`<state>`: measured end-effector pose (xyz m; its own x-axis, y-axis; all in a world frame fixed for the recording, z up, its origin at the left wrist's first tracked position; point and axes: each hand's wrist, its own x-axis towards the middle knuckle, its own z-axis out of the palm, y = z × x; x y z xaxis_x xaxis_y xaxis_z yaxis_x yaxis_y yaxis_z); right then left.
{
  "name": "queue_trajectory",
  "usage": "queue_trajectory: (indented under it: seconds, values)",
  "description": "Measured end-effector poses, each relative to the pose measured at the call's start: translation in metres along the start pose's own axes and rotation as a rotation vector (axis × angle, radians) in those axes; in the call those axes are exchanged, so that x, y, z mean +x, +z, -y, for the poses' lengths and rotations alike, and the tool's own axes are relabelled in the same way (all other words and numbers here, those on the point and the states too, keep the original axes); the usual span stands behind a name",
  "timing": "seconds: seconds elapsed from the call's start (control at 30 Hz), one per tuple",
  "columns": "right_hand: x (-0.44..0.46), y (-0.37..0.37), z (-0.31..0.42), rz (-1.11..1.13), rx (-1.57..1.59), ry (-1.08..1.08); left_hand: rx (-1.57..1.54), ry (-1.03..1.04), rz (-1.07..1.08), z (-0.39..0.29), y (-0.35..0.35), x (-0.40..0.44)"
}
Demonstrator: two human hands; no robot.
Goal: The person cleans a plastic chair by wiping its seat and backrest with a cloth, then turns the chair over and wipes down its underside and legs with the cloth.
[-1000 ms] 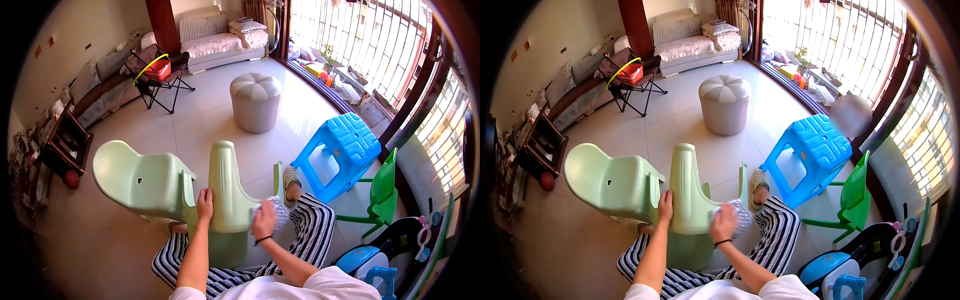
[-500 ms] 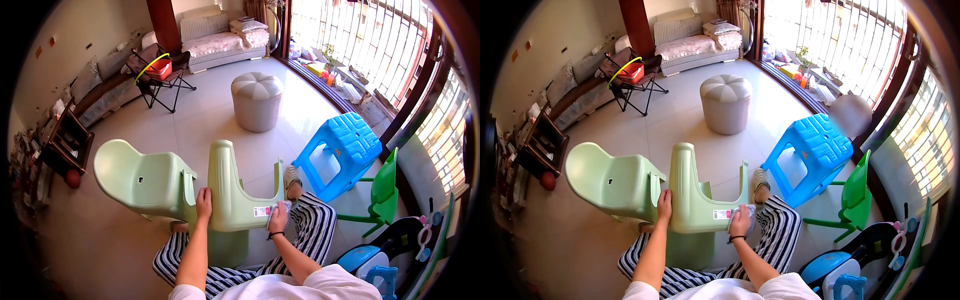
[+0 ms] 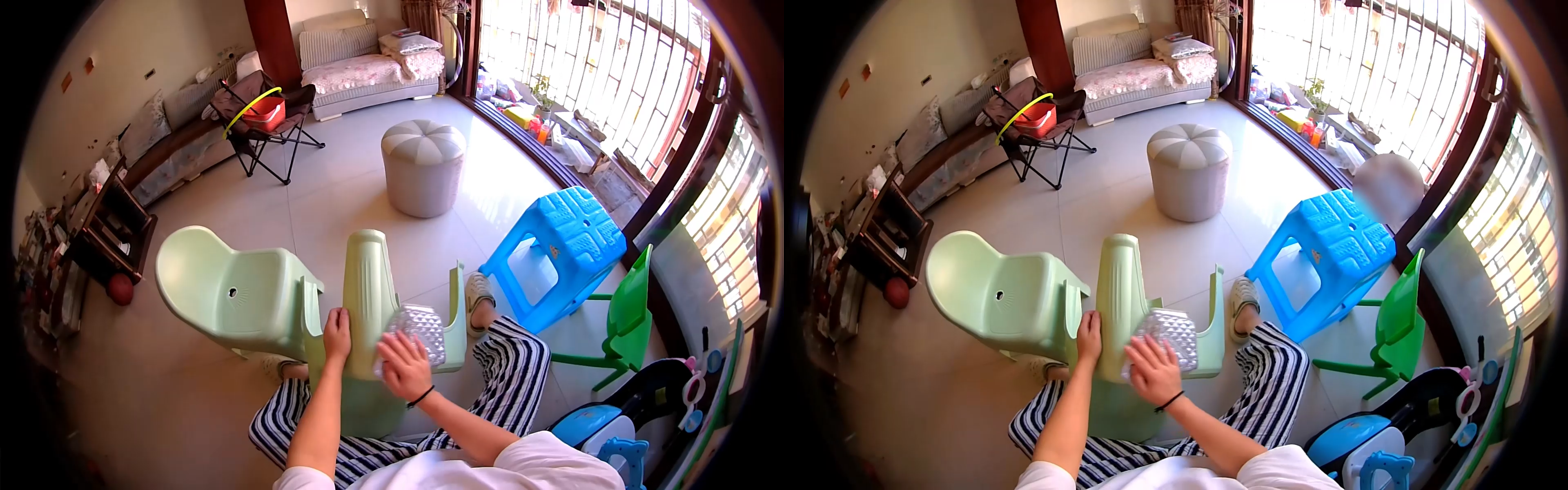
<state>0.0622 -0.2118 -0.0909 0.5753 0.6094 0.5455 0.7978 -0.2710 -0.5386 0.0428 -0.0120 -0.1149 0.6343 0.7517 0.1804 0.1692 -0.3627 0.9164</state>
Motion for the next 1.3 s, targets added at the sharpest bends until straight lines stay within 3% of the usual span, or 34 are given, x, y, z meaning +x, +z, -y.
queue_trajectory:
  seconds: [0.2, 0.3, 0.4, 0.5, 0.53, 0.67, 0.73, 0.9, 1.0, 1.13, 1.2, 1.3]
  values:
    - [-0.052, 0.014, -0.115, -0.254, 0.033, 0.632, -0.007, 0.000, -0.010, 0.013, 0.000, 0.009]
    - [-0.055, 0.025, -0.119, -0.240, -0.039, 0.679, 0.019, -0.018, -0.005, 0.010, 0.003, 0.008]
    - [-0.021, 0.014, -0.045, -0.144, 0.014, 0.506, 0.029, -0.036, 0.005, 0.004, 0.002, 0.005]
    - [0.002, 0.007, 0.016, -0.040, 0.003, 0.190, 0.021, -0.033, 0.006, 0.000, 0.004, 0.000]
    - [0.008, 0.005, 0.025, -0.031, 0.014, 0.076, 0.022, -0.035, 0.000, -0.001, 0.004, 0.000]
    - [0.006, -0.003, 0.011, -0.011, 0.019, -0.033, -0.007, -0.017, 0.001, 0.001, 0.000, 0.001]
    - [-0.010, -0.003, -0.024, -0.018, -0.014, 0.096, 0.030, -0.026, -0.004, 0.002, 0.001, 0.002]
    - [-0.050, 0.011, -0.105, -0.253, 0.047, 0.733, 0.043, -0.050, 0.004, 0.001, 0.008, 0.003]
    - [-0.035, 0.017, -0.072, -0.266, -0.005, 0.638, 0.073, -0.053, 0.002, -0.011, 0.018, 0.000]
    - [0.015, -0.003, 0.023, -0.150, 0.054, 0.237, 0.114, -0.023, -0.013, -0.019, 0.028, -0.008]
    - [0.019, 0.000, 0.030, -0.082, 0.116, 0.076, 0.120, -0.018, -0.028, -0.021, 0.028, -0.010]
    - [0.011, -0.005, 0.010, -0.032, 0.065, 0.005, 0.116, 0.003, -0.036, -0.020, 0.024, -0.009]
